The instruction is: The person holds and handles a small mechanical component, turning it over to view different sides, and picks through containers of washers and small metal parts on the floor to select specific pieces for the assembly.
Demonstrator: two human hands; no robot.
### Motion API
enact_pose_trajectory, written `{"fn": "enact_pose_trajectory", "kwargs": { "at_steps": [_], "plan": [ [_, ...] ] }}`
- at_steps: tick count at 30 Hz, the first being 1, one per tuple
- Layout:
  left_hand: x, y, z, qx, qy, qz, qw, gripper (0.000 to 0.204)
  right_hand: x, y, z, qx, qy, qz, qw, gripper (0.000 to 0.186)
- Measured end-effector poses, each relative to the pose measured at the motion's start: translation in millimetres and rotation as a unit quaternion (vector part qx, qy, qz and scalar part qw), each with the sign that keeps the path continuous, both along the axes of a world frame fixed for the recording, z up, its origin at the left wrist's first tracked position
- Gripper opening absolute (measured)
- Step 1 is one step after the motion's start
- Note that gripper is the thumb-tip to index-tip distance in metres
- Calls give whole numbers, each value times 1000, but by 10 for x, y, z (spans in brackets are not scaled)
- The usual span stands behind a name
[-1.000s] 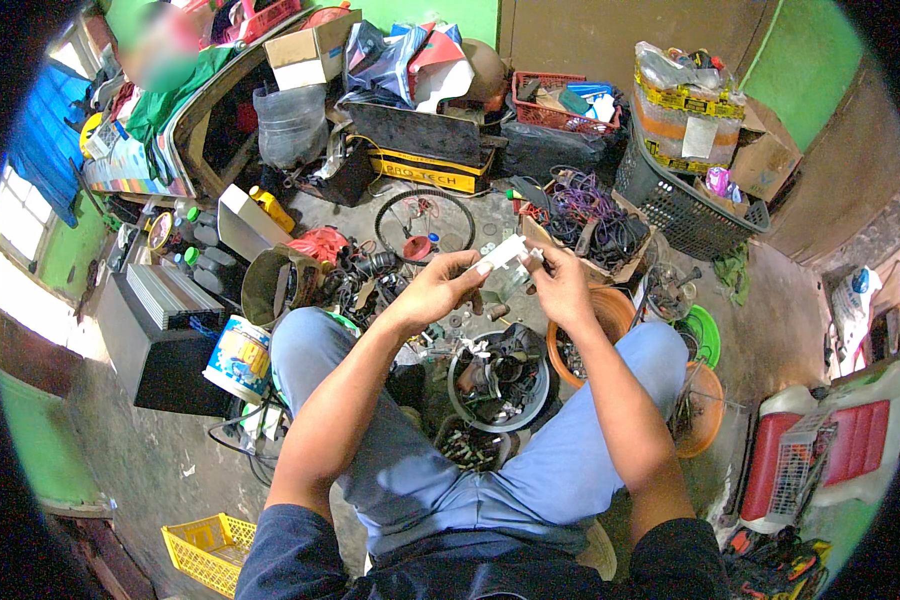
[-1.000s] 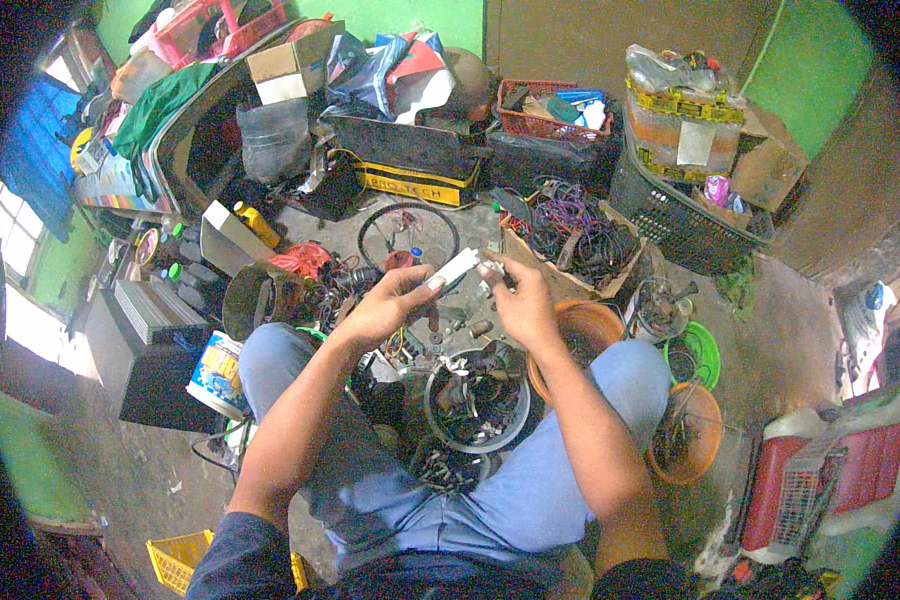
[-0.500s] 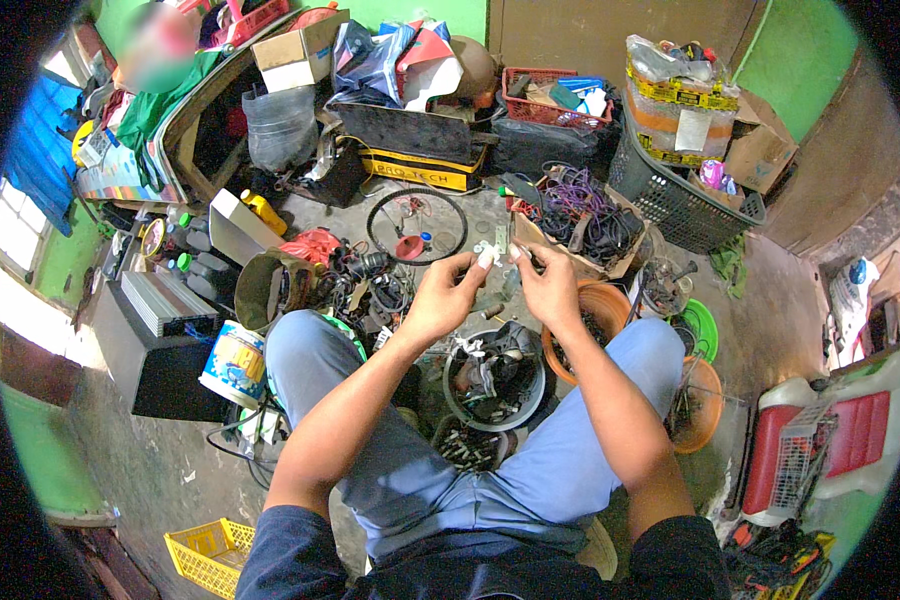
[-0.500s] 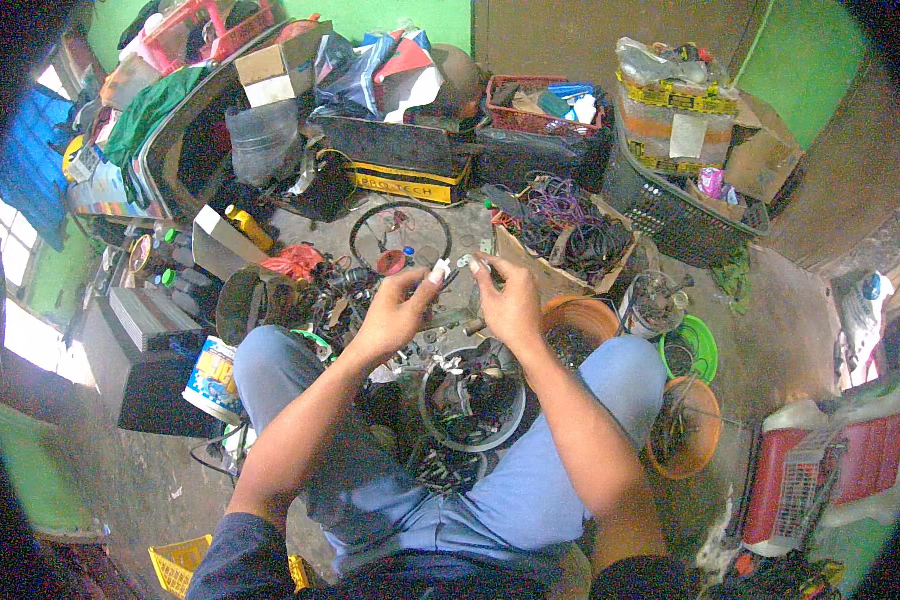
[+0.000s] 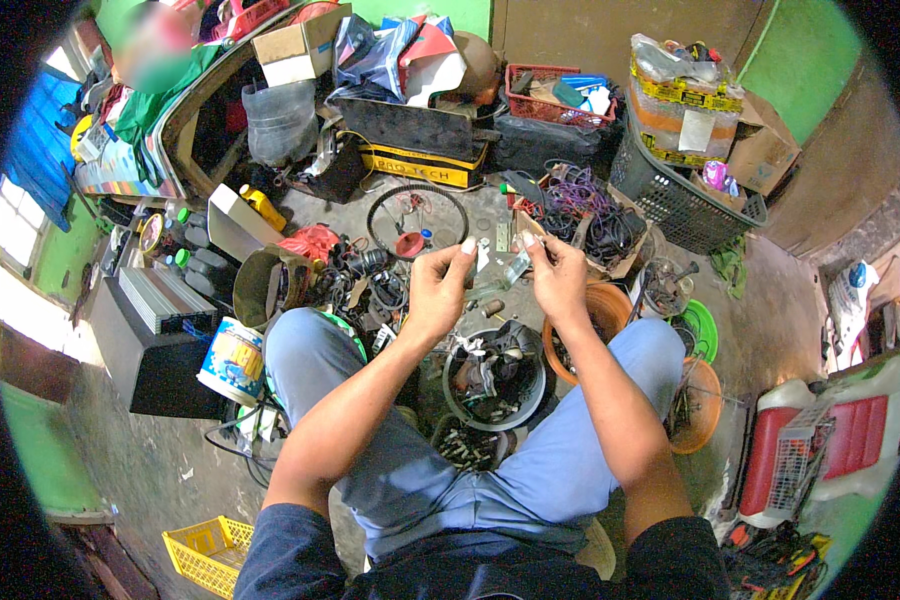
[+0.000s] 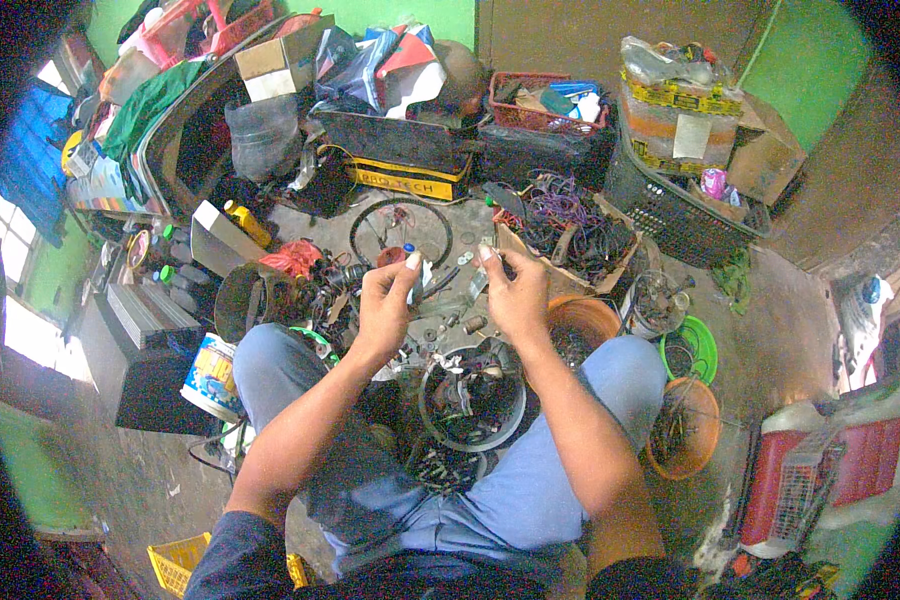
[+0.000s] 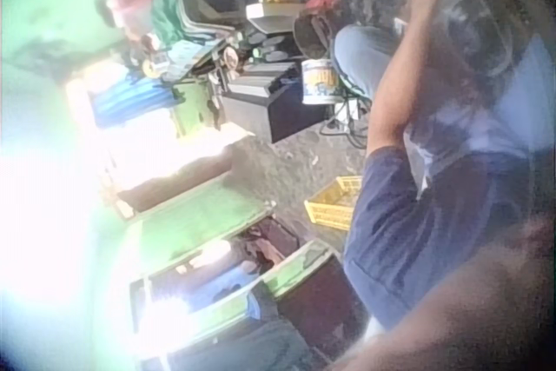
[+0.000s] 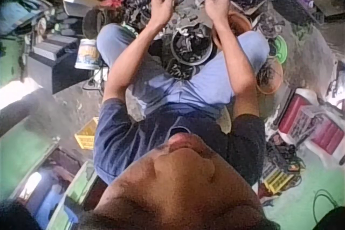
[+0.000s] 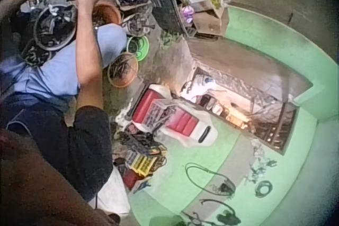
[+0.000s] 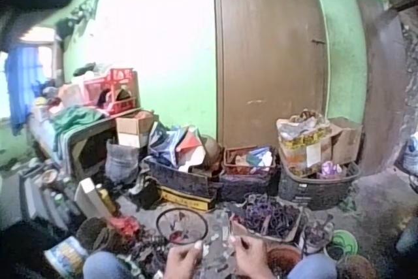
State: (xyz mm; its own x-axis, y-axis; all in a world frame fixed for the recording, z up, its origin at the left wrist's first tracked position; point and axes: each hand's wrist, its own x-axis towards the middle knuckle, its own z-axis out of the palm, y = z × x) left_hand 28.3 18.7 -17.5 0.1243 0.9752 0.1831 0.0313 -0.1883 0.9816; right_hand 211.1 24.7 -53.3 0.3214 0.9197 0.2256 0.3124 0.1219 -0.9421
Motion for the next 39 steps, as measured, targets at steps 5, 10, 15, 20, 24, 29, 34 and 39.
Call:
{"fn": "enact_pose_trajectory", "kwargs": {
  "at_steps": [5, 10, 15, 20, 24, 29, 34, 39],
  "plan": [
    [-39, 12, 4, 17, -22, 7, 1000, 48, 55, 88, -78, -13, 77, 16, 997, 31],
    [-79, 22, -26, -10, -83, 3, 996, 46, 103, 63, 29, -59, 181, 30, 981, 32],
    [-133, 149, -301, -60, -217, 47, 973, 42, 103, 22, 169, -76, 274, 18, 959, 33],
    [-140, 195, -145, -128, -208, 52, 968, 44, 218, 34, 92, -22, 70, 33, 997, 31],
    [-231, 279, -115, -184, -335, -19, 924, 41, 213, 4, 101, -16, 122, 62, 990, 37],
    [-253, 258, -125, -255, -437, -72, 859, 32, 106, -65, 154, -3, 210, 172, 962, 42],
    [-170, 282, -160, -265, -423, 32, 866, 26, 39, -101, 193, -17, 270, 157, 950, 52],
    [-130, 224, -93, -211, -237, 3, 948, 48, 32, -125, 266, 6, 287, 98, 953, 57]
  ]
}}
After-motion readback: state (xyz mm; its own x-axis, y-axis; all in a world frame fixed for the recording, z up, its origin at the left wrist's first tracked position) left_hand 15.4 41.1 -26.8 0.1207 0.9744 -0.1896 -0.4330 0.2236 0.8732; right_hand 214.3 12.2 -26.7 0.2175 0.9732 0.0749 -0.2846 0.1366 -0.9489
